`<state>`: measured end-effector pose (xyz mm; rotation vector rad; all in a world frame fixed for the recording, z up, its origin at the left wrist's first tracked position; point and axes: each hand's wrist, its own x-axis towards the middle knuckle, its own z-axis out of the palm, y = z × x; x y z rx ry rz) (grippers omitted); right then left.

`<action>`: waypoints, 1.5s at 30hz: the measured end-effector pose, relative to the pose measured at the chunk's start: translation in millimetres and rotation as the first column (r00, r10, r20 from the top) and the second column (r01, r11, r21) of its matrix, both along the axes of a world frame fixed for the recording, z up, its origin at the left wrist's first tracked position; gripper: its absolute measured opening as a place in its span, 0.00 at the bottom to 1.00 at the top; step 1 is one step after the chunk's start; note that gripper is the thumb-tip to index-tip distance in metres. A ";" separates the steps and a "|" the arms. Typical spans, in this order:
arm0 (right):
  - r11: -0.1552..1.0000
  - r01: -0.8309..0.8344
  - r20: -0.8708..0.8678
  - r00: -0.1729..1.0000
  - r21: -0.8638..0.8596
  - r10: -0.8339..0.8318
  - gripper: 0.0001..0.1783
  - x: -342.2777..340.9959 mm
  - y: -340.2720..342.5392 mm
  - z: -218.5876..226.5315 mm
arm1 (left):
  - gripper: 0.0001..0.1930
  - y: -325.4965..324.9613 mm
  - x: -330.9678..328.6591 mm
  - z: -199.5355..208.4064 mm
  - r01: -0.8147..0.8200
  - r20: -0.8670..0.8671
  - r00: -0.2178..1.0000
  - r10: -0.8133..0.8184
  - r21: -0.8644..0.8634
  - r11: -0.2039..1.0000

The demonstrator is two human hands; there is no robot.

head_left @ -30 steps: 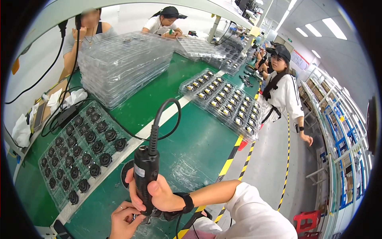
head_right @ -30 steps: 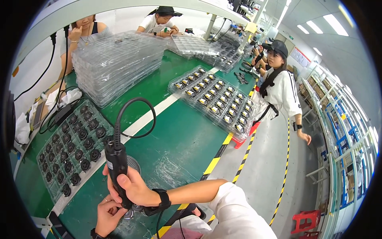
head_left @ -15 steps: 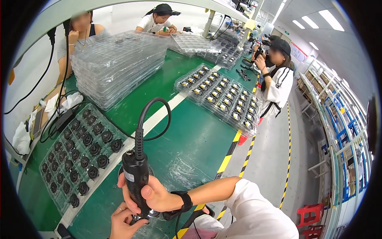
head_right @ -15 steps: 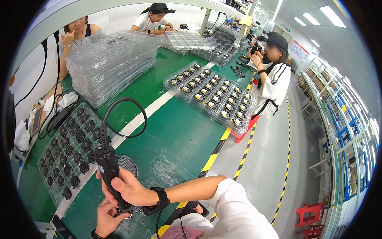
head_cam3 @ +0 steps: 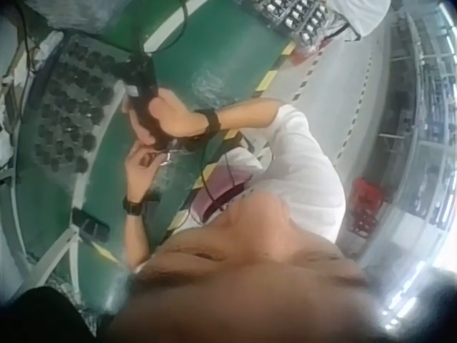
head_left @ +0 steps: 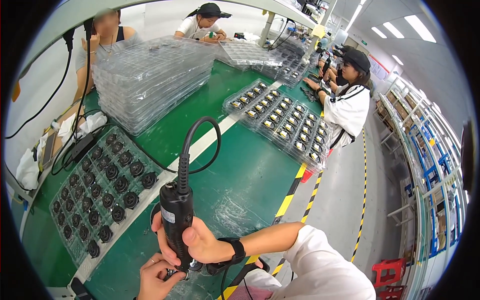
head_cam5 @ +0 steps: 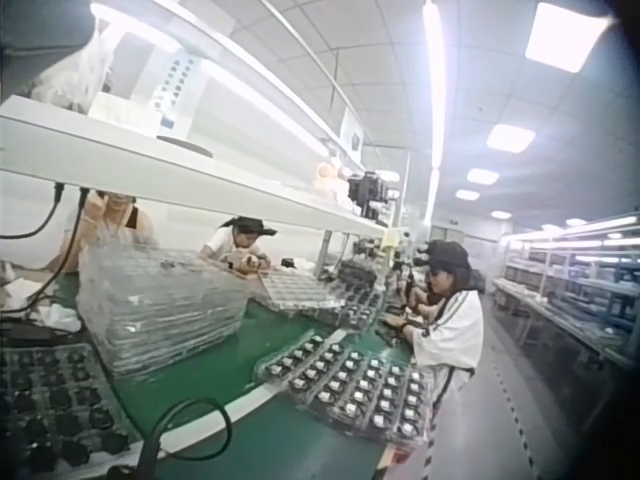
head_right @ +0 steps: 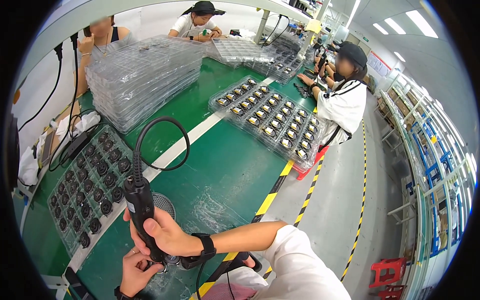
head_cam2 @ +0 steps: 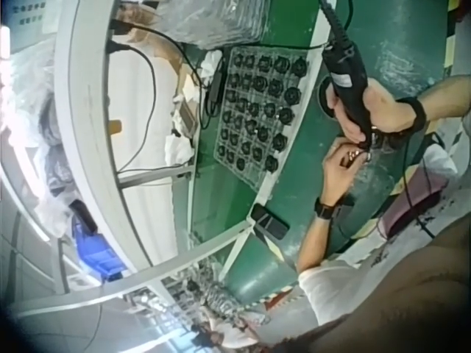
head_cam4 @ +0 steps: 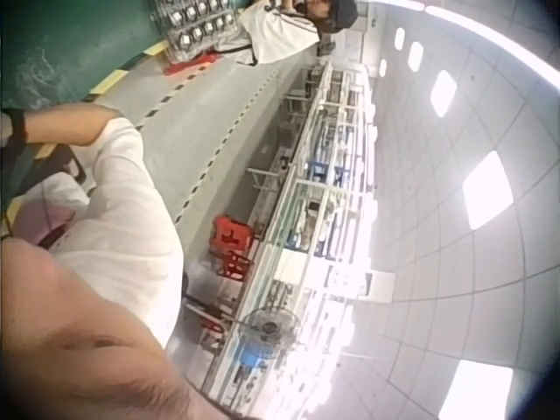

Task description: The person picks up a smartwatch from the table, holds it, and uses an electric screwdriver to drive screws into the back. They then place the watch into a plastic tray and repeat the process with another smartwatch.

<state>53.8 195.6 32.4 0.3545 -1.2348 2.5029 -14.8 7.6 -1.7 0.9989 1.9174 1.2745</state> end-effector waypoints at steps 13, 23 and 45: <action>0.998 0.009 0.053 0.999 0.058 -0.012 0.48 0.7 1.6 5.2 | 0.14 3.7 1.6 6.7 -0.003 -0.041 0.999 0.002 -0.007 1.000; 0.997 -0.006 0.068 0.998 0.071 0.001 0.48 0.7 0.2 4.6 | 0.15 1.7 -0.4 2.3 0.020 -0.130 0.991 -0.020 -0.005 1.000; 0.996 -0.085 -0.043 0.995 -0.008 0.085 0.31 -4.7 3.4 -5.1 | 0.14 1.9 1.7 3.9 0.000 -0.109 0.994 -0.002 -0.019 1.000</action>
